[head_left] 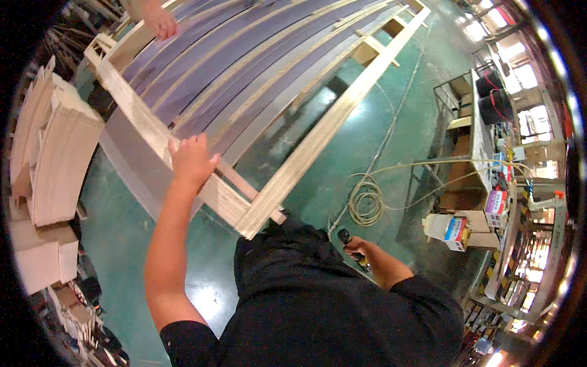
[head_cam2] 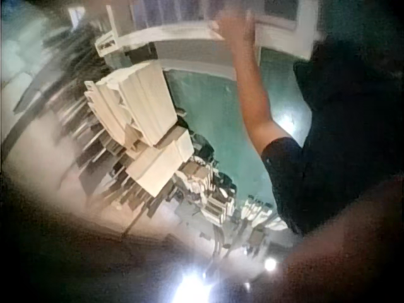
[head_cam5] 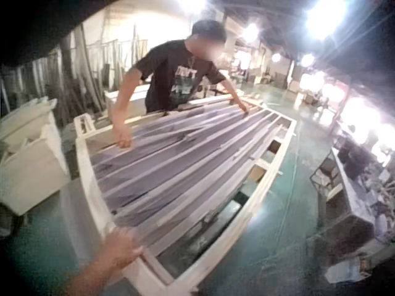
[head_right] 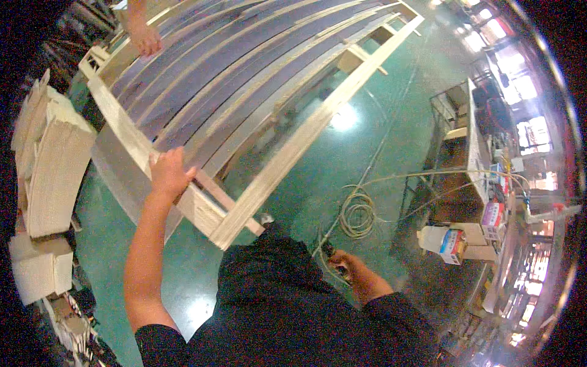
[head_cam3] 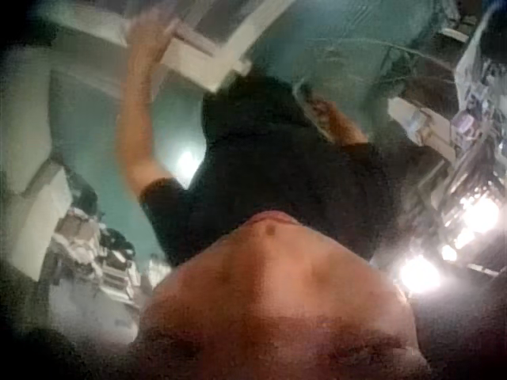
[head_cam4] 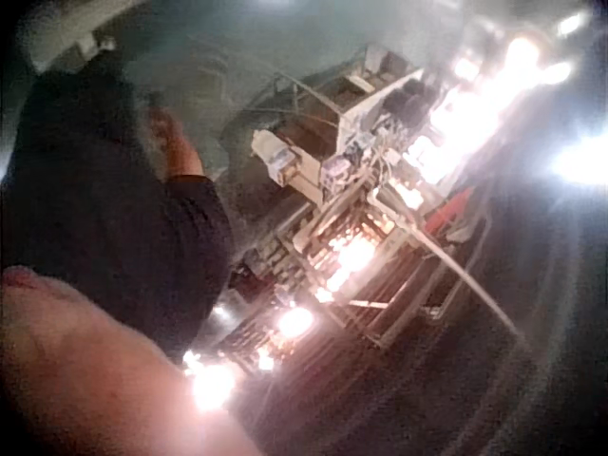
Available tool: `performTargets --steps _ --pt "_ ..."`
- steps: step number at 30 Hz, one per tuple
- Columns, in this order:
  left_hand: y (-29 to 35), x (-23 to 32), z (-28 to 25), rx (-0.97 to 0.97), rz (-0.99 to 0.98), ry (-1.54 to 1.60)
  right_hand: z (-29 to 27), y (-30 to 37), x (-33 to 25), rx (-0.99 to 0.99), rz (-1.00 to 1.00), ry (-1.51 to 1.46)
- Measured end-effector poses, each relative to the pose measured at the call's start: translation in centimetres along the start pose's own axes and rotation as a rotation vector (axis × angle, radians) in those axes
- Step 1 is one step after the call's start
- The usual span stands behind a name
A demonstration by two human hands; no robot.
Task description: The person assembles a wooden frame structure by placing thin wooden slats into a larger frame. They use a yellow power drill to secure the slats in place. The person works on the frame from a standing position, occasionally adjusting the slats by hand before drilling.
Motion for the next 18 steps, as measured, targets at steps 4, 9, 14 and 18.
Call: performTargets --steps 4,9,14,18 --pt "2.4 -5.0 -1.1 0.095 0.333 0.117 -1.1 3.7 -6.4 0.032 -0.115 -0.274" --pt "0.0 -8.0 -2.5 -0.017 0.785 0.065 -1.3 14.5 -13.0 0.183 -0.266 -0.641" --pt "-2.9 -10.4 -2.4 -0.076 0.97 -0.024 -1.0 28.1 -24.7 0.468 -0.292 -0.292" --pt "-4.6 -9.7 -1.7 -0.114 1.102 -0.007 3.3 41.1 -37.9 0.451 -0.317 -0.197"
Point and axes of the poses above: each hand's wrist, its own y-axis away from the middle knuckle, its own z-axis out of the palm, x = y × z, the point moved 4 cm from there along -y, towards the middle knuckle, and after that the axes turned 7 degrees about -x, right-handed, at the moved point
